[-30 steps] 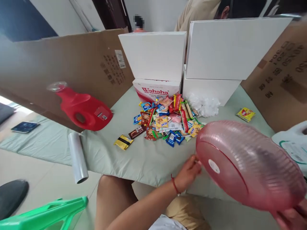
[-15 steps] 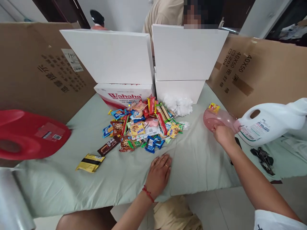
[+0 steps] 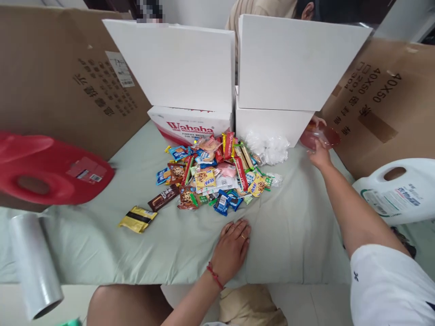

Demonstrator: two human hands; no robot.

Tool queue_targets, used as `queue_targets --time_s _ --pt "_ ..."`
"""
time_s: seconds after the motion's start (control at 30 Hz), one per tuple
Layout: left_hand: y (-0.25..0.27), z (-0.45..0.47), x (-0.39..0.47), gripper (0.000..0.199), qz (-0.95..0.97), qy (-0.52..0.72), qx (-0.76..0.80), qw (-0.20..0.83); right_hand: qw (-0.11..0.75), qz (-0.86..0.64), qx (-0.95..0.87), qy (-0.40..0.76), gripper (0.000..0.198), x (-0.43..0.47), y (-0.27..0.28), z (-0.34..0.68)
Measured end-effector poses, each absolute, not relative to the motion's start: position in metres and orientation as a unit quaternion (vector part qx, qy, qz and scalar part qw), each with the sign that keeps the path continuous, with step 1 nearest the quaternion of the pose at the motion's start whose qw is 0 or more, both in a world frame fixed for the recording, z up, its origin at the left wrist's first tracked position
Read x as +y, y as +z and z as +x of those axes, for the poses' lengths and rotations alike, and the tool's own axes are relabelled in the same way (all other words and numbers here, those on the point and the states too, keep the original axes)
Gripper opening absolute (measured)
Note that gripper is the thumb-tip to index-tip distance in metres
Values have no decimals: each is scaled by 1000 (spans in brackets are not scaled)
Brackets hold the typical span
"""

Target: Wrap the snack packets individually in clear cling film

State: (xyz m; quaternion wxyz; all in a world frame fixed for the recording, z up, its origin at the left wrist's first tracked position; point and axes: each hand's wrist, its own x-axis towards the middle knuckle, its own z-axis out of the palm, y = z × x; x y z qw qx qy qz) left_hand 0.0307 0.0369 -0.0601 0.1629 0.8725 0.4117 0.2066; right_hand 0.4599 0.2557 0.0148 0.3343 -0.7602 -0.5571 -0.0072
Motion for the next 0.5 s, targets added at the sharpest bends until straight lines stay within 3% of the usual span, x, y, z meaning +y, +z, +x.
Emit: queue_targets --time_s 0.1,0.3,0.4,0.5 --pt "-60 28 33 35 872 227 406 152 361 -761 -539 6 36 224 -2 428" --pt "-50 0 54 36 858 218 454 99 390 -711 -564 157 30 149 -26 384" --pt "-41 -14 78 42 819 186 535 87 361 -738 -551 150 27 161 -19 384" --pt "-38 -17 83 34 824 201 523 85 365 -753 -533 127 24 197 -10 379"
